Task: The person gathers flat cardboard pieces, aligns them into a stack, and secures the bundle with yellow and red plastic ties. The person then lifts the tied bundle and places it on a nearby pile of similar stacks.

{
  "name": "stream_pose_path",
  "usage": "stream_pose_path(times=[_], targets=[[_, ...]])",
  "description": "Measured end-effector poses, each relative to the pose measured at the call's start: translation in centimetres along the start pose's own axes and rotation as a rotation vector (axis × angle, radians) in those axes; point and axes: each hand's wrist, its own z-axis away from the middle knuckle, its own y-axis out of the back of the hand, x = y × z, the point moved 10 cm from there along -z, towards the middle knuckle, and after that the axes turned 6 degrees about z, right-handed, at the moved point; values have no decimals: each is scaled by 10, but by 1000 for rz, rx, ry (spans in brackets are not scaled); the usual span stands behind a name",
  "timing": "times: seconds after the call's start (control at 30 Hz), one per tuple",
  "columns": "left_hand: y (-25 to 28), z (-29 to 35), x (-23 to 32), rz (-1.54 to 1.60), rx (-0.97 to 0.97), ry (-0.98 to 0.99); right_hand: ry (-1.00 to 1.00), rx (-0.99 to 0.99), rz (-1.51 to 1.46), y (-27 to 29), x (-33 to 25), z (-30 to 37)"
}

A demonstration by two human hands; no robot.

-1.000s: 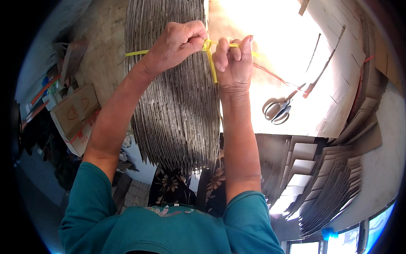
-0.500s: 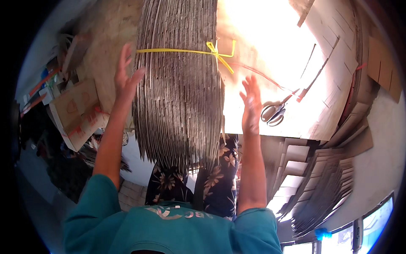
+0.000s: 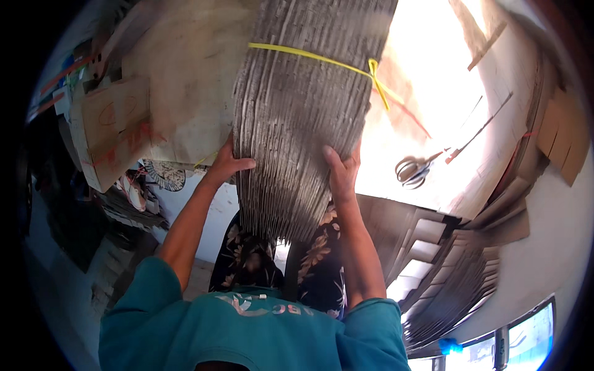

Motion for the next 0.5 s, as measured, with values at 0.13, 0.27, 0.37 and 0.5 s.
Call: stream_pose_path(times=[0.13,0.27,0.37,0.5], targets=[[3,-7,0,-65,13,-66,54,67,-6,6,10,1],[8,-2,10,-102,80,-131,73,105,75,6,3,2],[10,4,15,-66,132,-156,168,155,340,12,-16,5],[14,7,12,-53,183,-203,657,214,1202,-34,-88,22]])
